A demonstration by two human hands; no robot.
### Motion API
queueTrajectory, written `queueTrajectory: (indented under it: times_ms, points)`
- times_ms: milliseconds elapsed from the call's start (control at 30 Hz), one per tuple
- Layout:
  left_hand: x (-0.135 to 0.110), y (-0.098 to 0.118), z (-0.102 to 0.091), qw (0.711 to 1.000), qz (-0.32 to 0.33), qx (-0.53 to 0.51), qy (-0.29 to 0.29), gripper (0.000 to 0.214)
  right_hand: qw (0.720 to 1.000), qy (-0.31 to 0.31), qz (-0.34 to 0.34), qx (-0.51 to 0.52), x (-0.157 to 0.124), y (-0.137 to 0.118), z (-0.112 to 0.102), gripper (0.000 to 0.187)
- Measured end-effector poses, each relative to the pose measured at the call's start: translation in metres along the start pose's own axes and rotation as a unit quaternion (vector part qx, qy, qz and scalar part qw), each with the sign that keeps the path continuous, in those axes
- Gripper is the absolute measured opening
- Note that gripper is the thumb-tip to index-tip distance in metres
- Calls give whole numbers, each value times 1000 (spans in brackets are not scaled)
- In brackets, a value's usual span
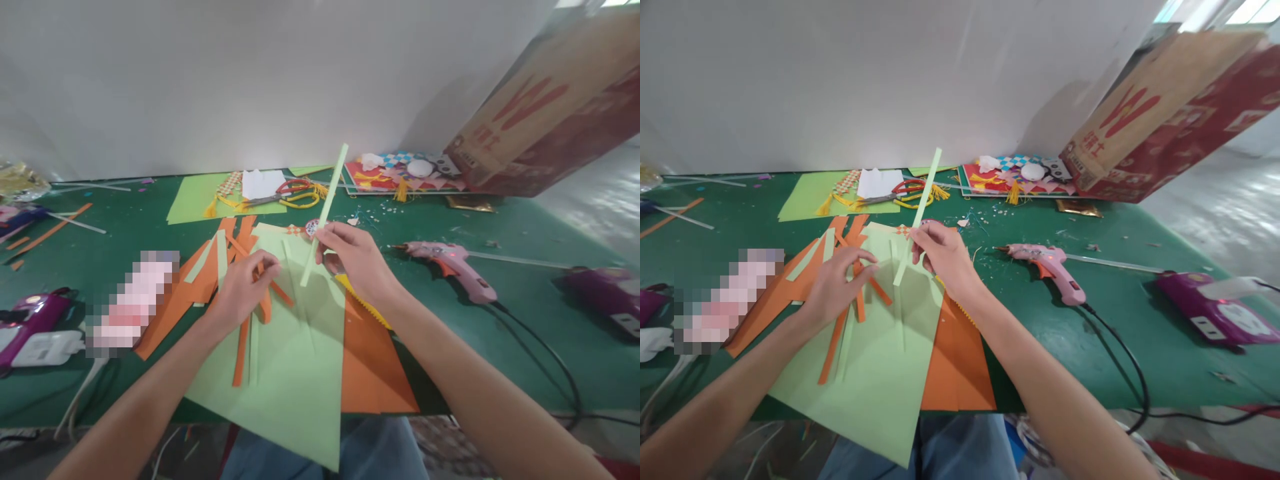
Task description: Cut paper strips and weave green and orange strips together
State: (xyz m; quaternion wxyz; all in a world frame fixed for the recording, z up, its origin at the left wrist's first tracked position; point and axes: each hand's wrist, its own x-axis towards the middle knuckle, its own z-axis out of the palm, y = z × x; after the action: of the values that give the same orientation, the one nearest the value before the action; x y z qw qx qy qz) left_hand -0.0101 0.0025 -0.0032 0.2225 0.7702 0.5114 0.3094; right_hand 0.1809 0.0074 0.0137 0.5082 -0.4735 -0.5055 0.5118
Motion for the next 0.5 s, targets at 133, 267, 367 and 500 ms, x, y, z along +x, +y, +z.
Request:
queueTrajectory:
  times_ms: [133,267,367,500]
  points:
    - [-3,-1,3,965,210,139,73,11,1000,-5,8,-17,3,-1,-6,26]
    - [-12,11,15,919,315,229,-63,22,999,-4,29,-39,5,0,-7,33]
    - [-17,18,19,901,302,292,-105,25,999,5,39,-38,5,-2,-9,33]
    - [-22,16,7,899,293,301,-125,22,998,2,42,-50,5,-4,-9,34]
